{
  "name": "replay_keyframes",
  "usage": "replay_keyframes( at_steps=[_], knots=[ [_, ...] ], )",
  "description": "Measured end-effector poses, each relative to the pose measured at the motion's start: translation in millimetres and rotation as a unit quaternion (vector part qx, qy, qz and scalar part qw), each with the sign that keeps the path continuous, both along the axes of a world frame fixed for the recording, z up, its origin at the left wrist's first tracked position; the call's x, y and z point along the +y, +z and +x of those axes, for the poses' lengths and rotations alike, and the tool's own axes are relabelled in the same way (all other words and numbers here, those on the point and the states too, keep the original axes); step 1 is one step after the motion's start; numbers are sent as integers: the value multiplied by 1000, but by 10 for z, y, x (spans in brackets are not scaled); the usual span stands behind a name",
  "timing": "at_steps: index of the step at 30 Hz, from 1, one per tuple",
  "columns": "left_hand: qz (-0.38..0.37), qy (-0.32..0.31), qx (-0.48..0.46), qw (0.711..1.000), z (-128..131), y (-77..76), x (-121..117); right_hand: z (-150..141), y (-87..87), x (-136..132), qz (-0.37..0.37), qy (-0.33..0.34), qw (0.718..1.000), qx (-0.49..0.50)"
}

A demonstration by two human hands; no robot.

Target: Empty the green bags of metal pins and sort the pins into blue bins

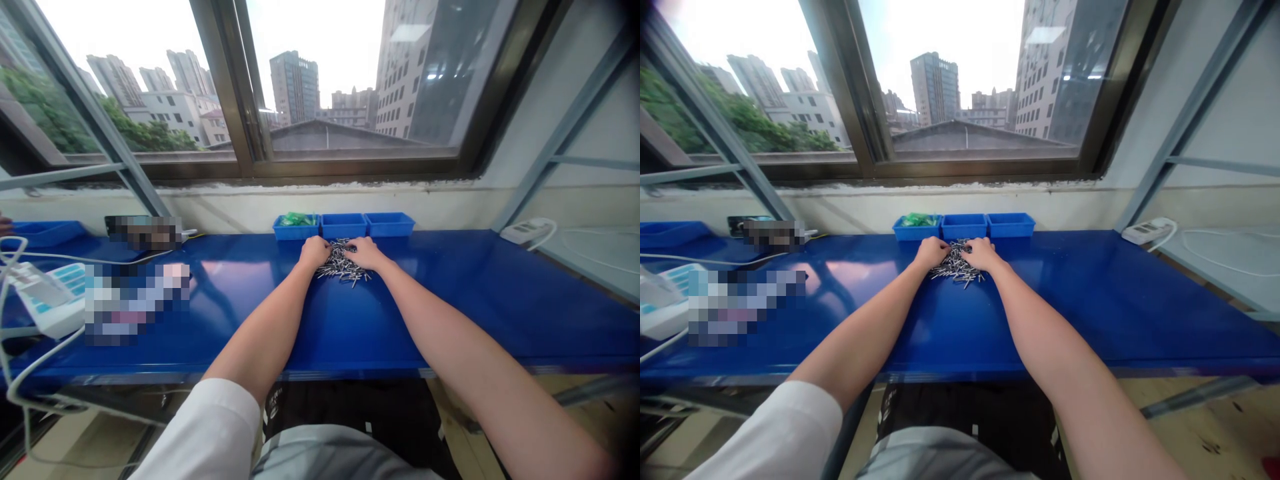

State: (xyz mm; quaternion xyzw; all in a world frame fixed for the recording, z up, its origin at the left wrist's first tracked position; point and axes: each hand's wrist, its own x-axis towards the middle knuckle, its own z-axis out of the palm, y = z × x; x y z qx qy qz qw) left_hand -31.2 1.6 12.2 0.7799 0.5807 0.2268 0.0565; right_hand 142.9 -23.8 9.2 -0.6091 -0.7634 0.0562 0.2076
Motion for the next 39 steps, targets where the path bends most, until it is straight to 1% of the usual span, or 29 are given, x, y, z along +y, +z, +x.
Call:
replay_keyframes(
  at_steps=[5,11,15,18,20,23,25,27,31,35,37,39],
  knots=[
    [8,29,14,999,49,12,-53,-9,1,8,-6,5,1000,3],
    [0,71,18,997,61,42,-120,1,-6,0,-6,8,1000,7],
    [59,78,7,995,35,84,-172,5,0,-13,26,7,999,32],
    [103,43,-21,994,50,106,-182,-13,23,-35,80,30,992,92],
    [115,3,-43,992,78,110,-177,-35,42,-49,93,63,981,160],
    [114,-38,-70,990,121,105,-165,-68,66,-52,68,96,950,288],
    [108,-43,-82,990,135,100,-157,-80,80,-43,48,99,926,362],
    [107,-41,-97,989,137,100,-151,-80,94,-33,26,90,904,416],
    [115,-44,-124,985,135,107,-150,-63,131,-37,-10,62,874,481],
    [120,-39,-148,981,140,117,-161,-42,159,-61,-30,63,837,543],
    [113,-45,-152,981,140,123,-170,-34,158,-59,-35,63,830,554],
    [102,-53,-152,982,139,127,-177,-25,147,-45,-32,60,830,554]
  ],
)
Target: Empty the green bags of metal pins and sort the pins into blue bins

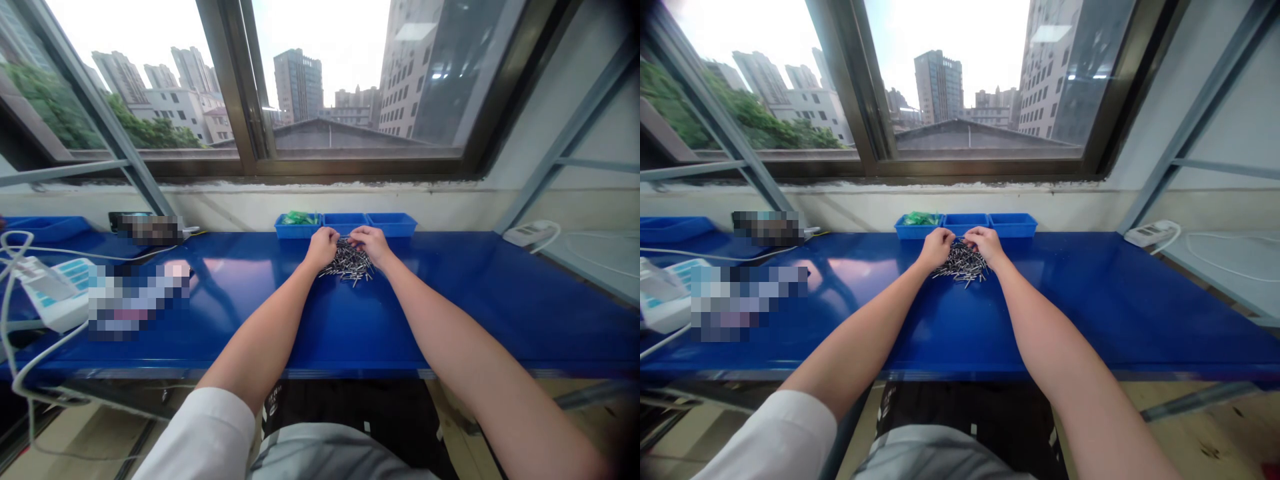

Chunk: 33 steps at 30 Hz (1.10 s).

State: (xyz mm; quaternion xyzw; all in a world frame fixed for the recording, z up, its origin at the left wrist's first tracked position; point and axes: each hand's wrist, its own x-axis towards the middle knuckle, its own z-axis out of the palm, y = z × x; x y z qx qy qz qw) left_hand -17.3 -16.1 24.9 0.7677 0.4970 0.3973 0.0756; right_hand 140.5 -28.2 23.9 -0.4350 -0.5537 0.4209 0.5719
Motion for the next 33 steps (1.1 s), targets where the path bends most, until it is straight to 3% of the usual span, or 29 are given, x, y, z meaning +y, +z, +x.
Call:
replay_keyframes(
  at_steps=[5,10,15,24,33],
  knots=[
    [-7,5,-20,1000,-22,-21,36,50,-35,39,54,-66,992,-97],
    [-34,53,-17,998,-120,-80,141,149,-68,45,152,-186,908,-344],
    [-79,105,6,991,-218,-98,182,229,-88,88,139,-229,860,-434],
    [-94,112,33,989,-228,-99,166,350,-119,158,22,-274,850,-450],
    [-121,112,86,982,-231,-119,172,415,-153,215,-38,-264,855,-445]
  ],
)
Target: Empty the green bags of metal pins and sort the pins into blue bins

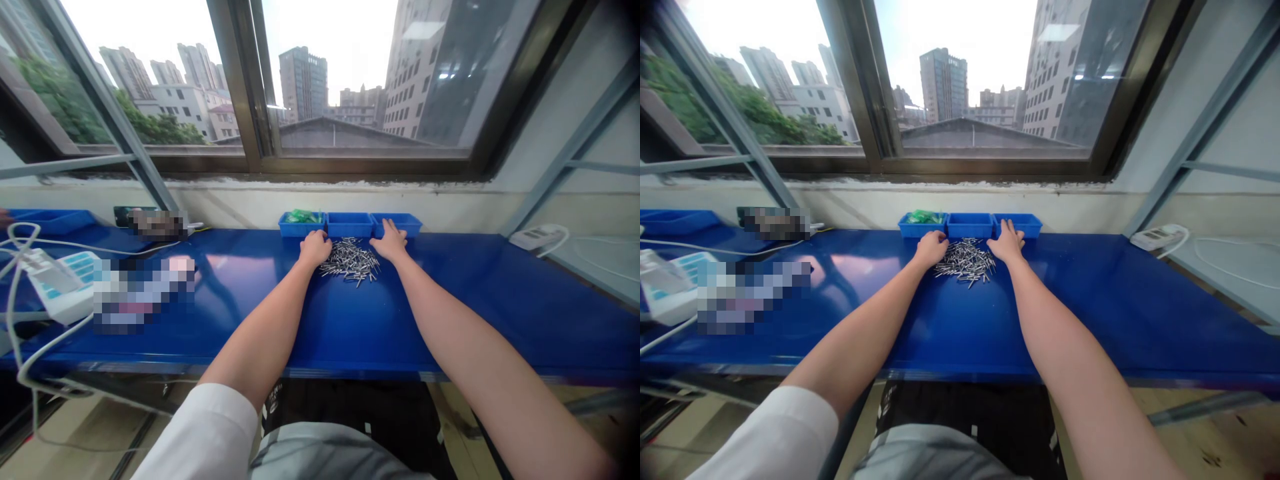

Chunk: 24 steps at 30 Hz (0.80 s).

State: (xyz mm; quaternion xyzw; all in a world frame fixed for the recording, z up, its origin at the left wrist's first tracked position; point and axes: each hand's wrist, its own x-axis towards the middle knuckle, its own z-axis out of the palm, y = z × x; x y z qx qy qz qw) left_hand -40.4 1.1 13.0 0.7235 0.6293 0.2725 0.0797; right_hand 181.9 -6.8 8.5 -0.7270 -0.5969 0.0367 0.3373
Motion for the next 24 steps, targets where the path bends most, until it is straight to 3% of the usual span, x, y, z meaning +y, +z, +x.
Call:
replay_keyframes(
  at_steps=[7,15,24],
  knots=[
    [4,-44,69,997,25,-8,-58,-103,8,-1,125,79,989,-12],
    [5,-60,112,992,39,4,-119,-313,-31,-70,-40,190,977,-87],
    [7,-75,122,990,53,-20,-97,-356,-21,-121,-1,228,969,-91]
  ],
)
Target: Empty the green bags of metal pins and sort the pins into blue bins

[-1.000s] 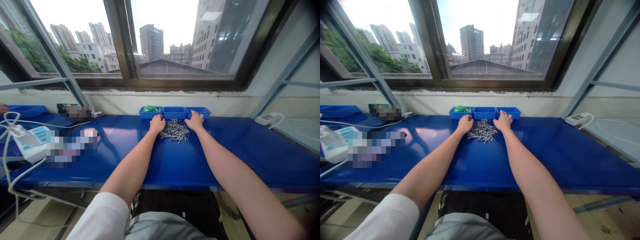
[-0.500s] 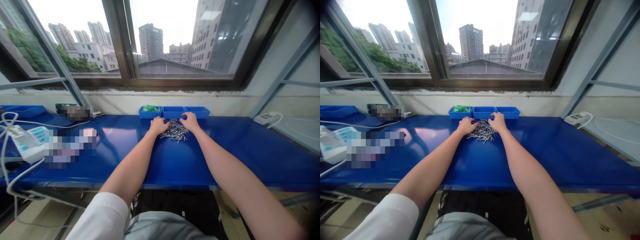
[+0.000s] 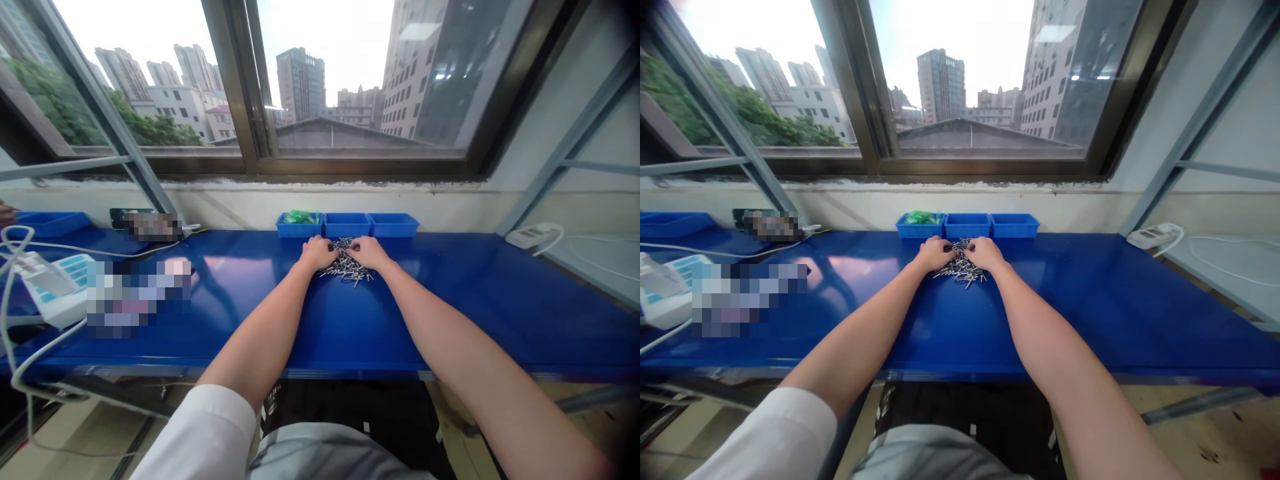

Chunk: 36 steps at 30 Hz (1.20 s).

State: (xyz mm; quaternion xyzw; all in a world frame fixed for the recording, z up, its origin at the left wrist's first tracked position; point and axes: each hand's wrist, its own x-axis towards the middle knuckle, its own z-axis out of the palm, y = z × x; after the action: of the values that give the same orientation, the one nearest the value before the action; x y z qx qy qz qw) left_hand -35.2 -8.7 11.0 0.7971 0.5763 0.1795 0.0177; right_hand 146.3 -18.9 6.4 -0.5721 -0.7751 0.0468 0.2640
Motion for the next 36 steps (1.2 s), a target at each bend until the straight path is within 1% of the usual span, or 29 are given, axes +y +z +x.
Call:
replay_keyframes(
  at_steps=[6,10,12,14,16,18,20,22,24,27,31,36],
  knots=[
    [1,-4,-8,1000,-6,-9,2,-17,2,-5,18,3,1000,-3],
    [29,-6,-58,998,-10,-10,-2,-44,17,-4,76,11,997,15],
    [57,-34,-92,994,-4,3,-12,-63,41,-16,85,29,995,51],
    [83,-90,-118,985,9,25,-26,-82,74,-39,73,53,992,84],
    [89,-146,-131,977,24,54,-44,-98,107,-64,61,61,991,104],
    [77,-170,-130,974,36,85,-66,-110,132,-85,50,52,990,125],
    [65,-167,-124,976,44,115,-90,-117,143,-96,27,39,984,171],
    [58,-161,-116,978,47,142,-113,-122,143,-97,6,34,973,228],
    [55,-164,-109,979,51,160,-129,-126,139,-93,0,33,961,273],
    [67,-167,-99,979,54,166,-128,-126,138,-82,2,36,951,307],
    [89,-153,-100,979,46,152,-100,-104,152,-72,2,41,941,337],
    [86,-142,-115,979,43,150,-100,-73,152,-55,2,49,923,381]
  ],
)
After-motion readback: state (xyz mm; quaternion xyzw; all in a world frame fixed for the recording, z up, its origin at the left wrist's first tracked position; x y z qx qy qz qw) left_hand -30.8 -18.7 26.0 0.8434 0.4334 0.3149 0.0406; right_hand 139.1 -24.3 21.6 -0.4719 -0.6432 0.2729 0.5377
